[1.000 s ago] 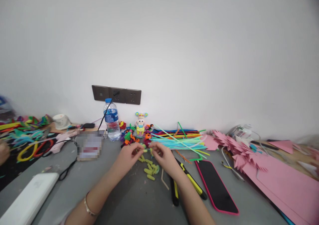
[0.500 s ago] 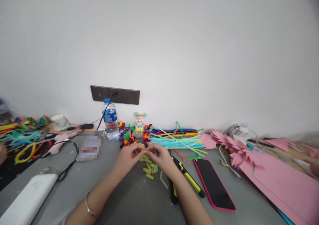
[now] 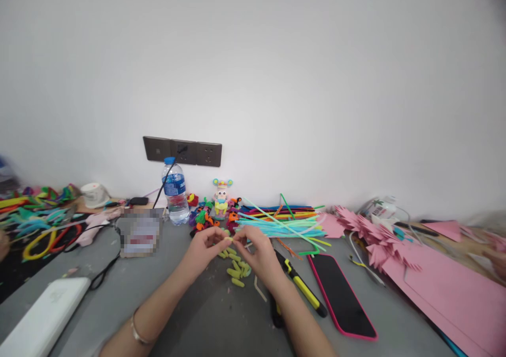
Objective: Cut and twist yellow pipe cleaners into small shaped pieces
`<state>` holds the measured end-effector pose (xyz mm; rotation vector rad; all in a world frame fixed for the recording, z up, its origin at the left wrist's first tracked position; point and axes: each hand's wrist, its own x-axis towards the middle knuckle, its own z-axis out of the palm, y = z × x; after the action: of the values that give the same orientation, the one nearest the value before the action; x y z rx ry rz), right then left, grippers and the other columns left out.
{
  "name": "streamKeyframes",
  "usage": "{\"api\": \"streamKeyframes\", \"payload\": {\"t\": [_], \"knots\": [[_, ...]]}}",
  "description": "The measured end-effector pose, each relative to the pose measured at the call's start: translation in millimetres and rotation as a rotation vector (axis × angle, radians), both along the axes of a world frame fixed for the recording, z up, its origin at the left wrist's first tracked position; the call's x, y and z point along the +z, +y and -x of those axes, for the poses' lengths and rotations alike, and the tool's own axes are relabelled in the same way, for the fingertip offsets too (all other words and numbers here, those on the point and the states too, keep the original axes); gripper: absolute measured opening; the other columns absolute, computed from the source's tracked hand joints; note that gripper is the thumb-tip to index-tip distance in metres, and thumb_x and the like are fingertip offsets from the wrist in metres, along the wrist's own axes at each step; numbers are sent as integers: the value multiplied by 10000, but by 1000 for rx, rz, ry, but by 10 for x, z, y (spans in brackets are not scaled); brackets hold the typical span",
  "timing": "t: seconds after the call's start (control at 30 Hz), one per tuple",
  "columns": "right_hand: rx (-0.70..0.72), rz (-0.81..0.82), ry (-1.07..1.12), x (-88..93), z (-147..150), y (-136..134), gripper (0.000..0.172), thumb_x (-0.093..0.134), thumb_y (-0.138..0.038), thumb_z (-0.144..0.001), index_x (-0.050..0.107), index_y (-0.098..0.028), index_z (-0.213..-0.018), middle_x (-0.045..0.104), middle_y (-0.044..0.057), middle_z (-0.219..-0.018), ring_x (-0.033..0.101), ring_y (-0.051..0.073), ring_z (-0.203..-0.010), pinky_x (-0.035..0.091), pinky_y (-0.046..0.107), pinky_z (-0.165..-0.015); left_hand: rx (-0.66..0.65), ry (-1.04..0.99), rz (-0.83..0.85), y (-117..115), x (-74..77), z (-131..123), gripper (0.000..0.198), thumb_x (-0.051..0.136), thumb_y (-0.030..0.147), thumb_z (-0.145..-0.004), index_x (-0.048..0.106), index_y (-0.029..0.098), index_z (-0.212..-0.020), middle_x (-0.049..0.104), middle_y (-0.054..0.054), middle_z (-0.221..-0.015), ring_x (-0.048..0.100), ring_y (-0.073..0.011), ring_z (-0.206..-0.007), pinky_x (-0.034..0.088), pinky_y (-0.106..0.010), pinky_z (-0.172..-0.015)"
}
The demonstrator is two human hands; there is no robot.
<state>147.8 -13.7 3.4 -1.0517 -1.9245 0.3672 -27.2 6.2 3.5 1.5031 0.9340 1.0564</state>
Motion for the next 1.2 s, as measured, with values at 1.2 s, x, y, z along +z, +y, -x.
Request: {"api": "streamKeyframes", "payload": {"t": [1.2], "knots": [[21,344,-180,-222,-56,83,101,678,-96,-723,636,-181,-758,614,-10,-705,541,150,-670,373,235,-619,156,785,-145,219,-80,385,95,572,264,-761,562,195,-826,641,-3,-678,612,-191,-660,397,-246,-608]]}}
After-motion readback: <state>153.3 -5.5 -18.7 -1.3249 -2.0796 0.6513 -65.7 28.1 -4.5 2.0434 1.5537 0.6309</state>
